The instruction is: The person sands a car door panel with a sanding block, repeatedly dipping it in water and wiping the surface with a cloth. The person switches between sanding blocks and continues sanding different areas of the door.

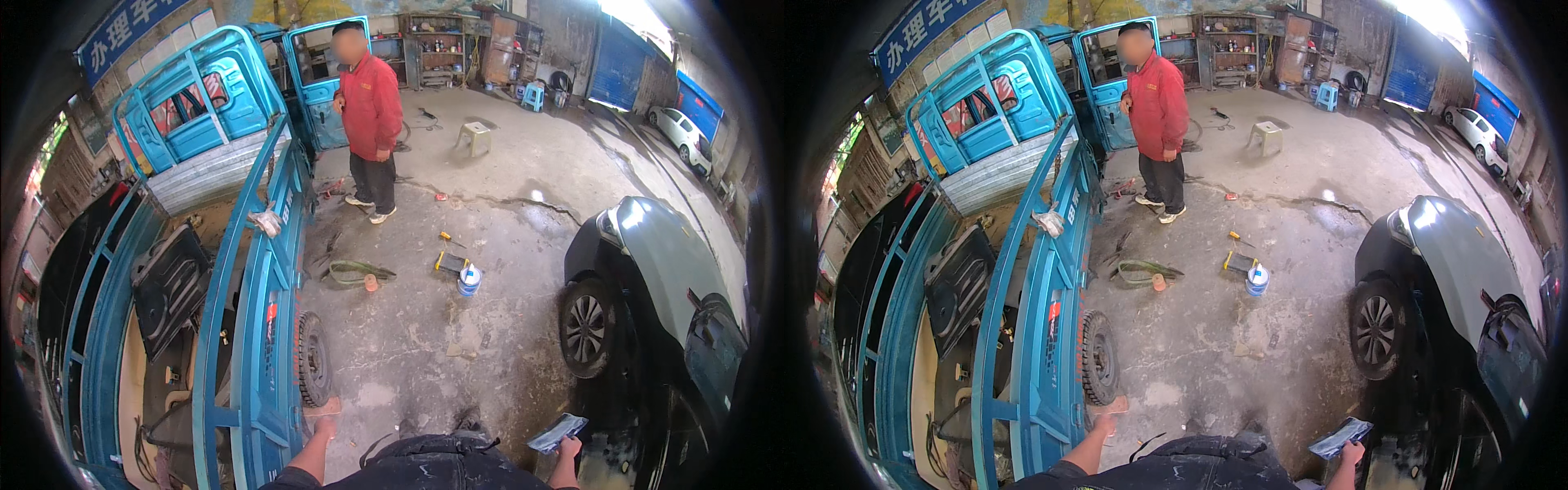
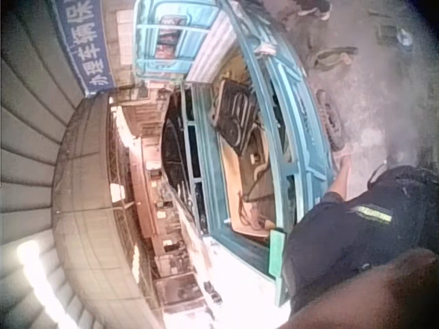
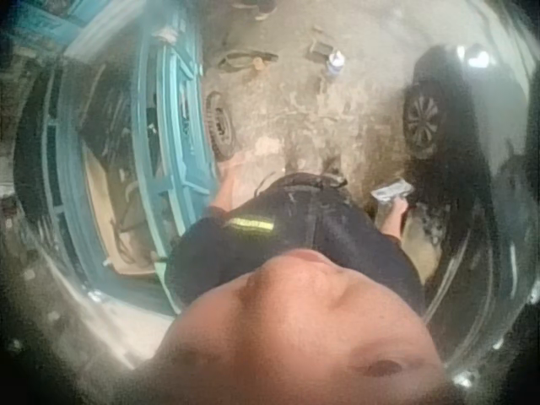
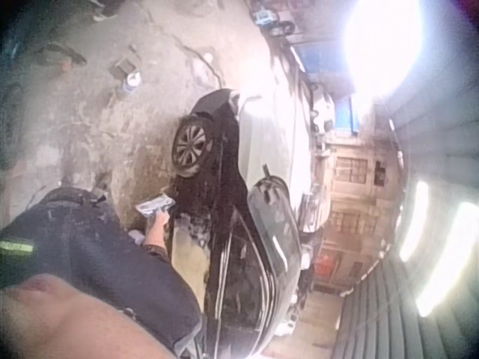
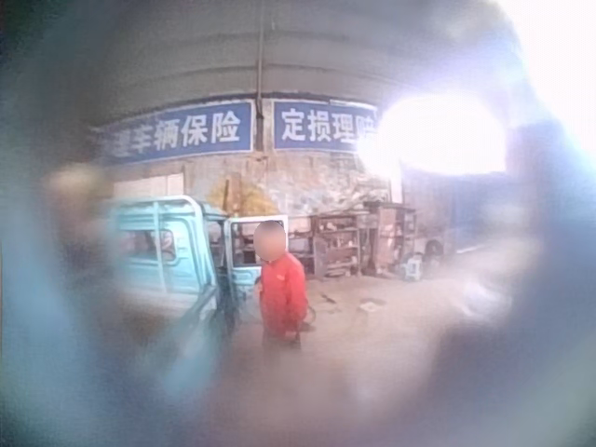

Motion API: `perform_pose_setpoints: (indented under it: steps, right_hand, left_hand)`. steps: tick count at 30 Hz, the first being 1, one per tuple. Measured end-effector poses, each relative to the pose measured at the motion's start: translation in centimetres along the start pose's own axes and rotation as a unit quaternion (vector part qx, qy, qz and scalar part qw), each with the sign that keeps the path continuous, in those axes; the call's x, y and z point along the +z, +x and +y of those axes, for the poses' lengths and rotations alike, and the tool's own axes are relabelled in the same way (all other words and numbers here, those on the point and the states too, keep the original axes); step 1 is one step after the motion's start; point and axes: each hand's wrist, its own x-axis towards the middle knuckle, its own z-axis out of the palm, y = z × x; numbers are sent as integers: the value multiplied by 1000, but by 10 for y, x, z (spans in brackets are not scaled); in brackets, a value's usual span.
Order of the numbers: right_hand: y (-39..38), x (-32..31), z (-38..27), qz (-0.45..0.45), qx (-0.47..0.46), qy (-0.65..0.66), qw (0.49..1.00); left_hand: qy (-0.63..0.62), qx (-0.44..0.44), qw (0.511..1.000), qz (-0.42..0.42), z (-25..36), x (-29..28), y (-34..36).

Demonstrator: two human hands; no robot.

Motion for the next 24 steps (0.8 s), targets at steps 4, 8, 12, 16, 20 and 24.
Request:
perform_pose_setpoints:
  steps: [4, 8, 12, 16, 20, 24]
  right_hand:
    - [18, 17, 6, -39, 53, -32, 997]
    - [32, 29, -10, -36, 46, -39, 998]
    - [41, 27, -30, -67, 123, 71, 988]
    - [58, 21, -31, -33, 108, 56, 992]
    - [89, 21, -15, -84, 121, 45, 988]
    - [122, 34, 9, -73, 103, 73, 989]
  left_hand:
    - [-5, 0, 999, 49, 27, 6, 4]
    - [108, 11, 994, -28, 48, 7, -2]
    - [464, 229, 851, -88, 62, 11, -15]
    - [146, 9, 986, -83, 84, 28, -27]
    - [180, 58, 979, -81, 119, 43, -35]
    - [218, 132, 961, -108, 159, 50, -42]
